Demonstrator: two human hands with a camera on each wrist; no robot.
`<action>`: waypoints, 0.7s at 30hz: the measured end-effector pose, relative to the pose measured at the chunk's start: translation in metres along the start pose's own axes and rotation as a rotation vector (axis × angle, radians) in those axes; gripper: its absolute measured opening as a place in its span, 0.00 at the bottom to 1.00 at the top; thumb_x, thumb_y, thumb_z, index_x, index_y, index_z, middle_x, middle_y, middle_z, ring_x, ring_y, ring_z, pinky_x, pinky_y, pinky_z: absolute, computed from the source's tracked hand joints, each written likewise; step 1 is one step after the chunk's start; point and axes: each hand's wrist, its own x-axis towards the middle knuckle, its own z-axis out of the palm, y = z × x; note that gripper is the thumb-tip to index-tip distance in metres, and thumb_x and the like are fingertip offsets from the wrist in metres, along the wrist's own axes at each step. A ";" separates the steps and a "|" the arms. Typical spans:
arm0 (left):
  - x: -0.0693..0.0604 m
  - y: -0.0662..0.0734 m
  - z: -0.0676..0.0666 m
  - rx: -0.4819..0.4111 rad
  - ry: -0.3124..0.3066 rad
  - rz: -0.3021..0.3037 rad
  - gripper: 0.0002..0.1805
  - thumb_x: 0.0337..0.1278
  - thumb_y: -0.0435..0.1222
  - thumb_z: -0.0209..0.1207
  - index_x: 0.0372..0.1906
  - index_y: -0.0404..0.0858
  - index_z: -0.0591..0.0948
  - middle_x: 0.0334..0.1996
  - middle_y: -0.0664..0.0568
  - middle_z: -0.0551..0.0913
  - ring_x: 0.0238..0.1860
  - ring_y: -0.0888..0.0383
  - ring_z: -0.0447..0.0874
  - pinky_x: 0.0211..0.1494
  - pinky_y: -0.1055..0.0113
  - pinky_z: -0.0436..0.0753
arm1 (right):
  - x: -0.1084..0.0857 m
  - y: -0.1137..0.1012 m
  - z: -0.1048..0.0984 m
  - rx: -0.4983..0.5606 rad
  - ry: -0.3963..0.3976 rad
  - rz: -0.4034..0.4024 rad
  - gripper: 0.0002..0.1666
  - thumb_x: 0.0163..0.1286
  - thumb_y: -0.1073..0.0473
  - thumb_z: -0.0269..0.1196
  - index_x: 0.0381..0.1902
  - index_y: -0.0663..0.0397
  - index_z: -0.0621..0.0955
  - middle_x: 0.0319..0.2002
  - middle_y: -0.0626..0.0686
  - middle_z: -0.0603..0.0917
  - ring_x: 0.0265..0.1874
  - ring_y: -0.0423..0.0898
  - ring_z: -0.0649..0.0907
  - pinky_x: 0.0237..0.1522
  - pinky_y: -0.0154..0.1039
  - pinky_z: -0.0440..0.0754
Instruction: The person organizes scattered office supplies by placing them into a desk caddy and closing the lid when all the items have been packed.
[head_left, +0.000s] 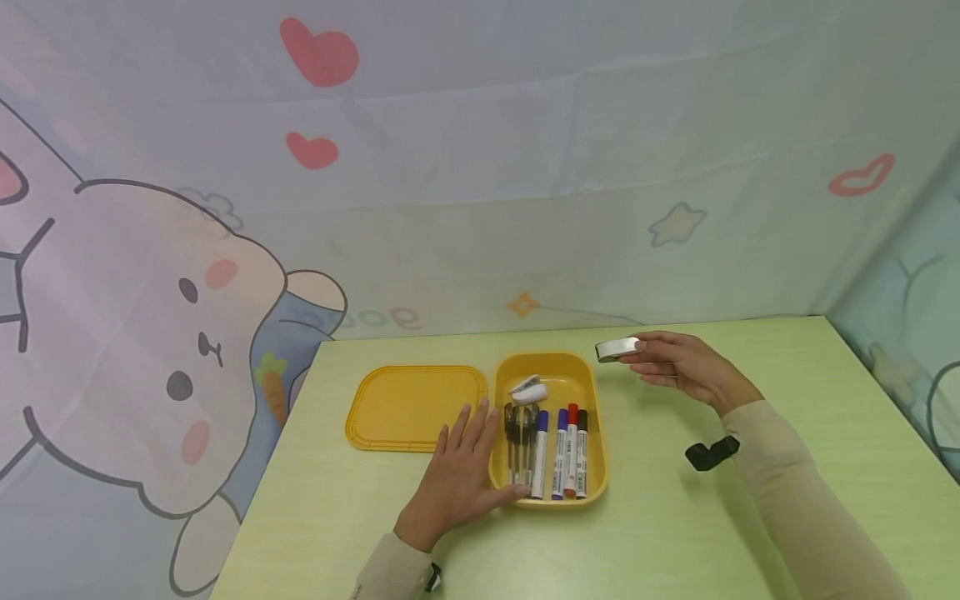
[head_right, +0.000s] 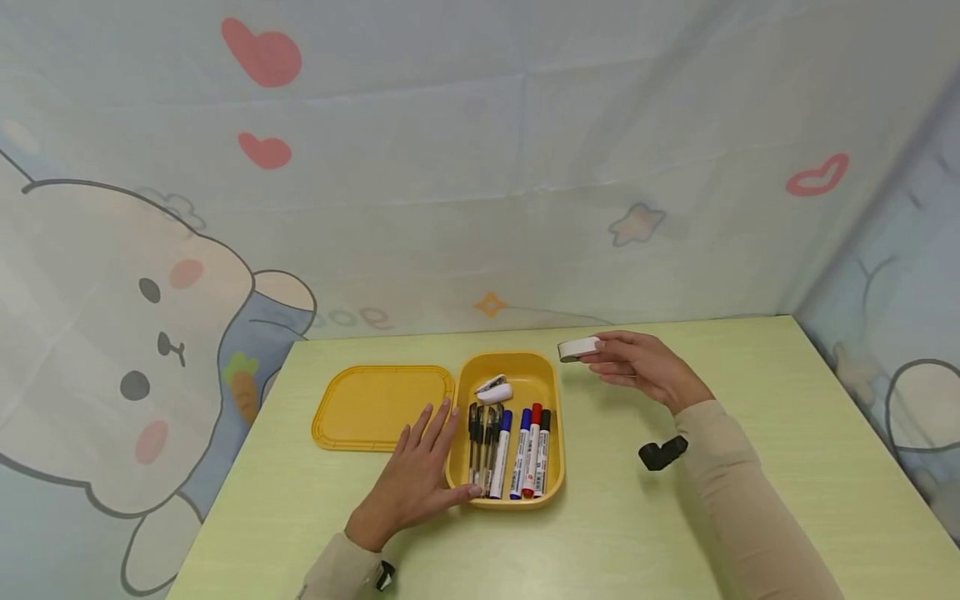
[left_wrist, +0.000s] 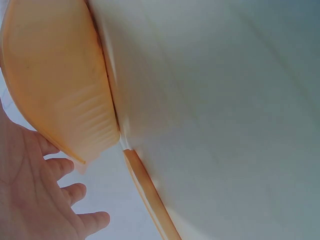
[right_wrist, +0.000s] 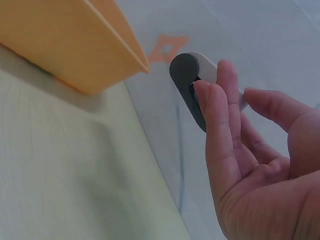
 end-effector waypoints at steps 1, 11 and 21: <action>0.000 0.000 0.000 0.000 -0.002 -0.001 0.63 0.53 0.79 0.45 0.83 0.42 0.49 0.83 0.49 0.43 0.82 0.42 0.44 0.76 0.35 0.55 | 0.000 -0.001 0.002 -0.011 -0.002 -0.002 0.35 0.79 0.58 0.58 0.76 0.62 0.59 0.48 0.53 0.90 0.42 0.44 0.91 0.49 0.41 0.85; 0.001 -0.001 0.001 0.008 -0.005 0.001 0.63 0.54 0.79 0.45 0.83 0.42 0.48 0.83 0.49 0.43 0.82 0.42 0.43 0.76 0.36 0.55 | 0.004 -0.002 0.023 -0.070 -0.022 -0.004 0.30 0.77 0.56 0.61 0.71 0.61 0.67 0.48 0.54 0.90 0.41 0.45 0.91 0.48 0.41 0.86; 0.000 -0.001 0.001 0.016 0.004 0.010 0.63 0.54 0.80 0.43 0.83 0.42 0.48 0.83 0.48 0.43 0.82 0.41 0.45 0.76 0.35 0.56 | 0.009 -0.002 0.041 -0.117 -0.020 0.026 0.31 0.76 0.54 0.62 0.70 0.62 0.68 0.49 0.54 0.90 0.42 0.47 0.91 0.51 0.45 0.84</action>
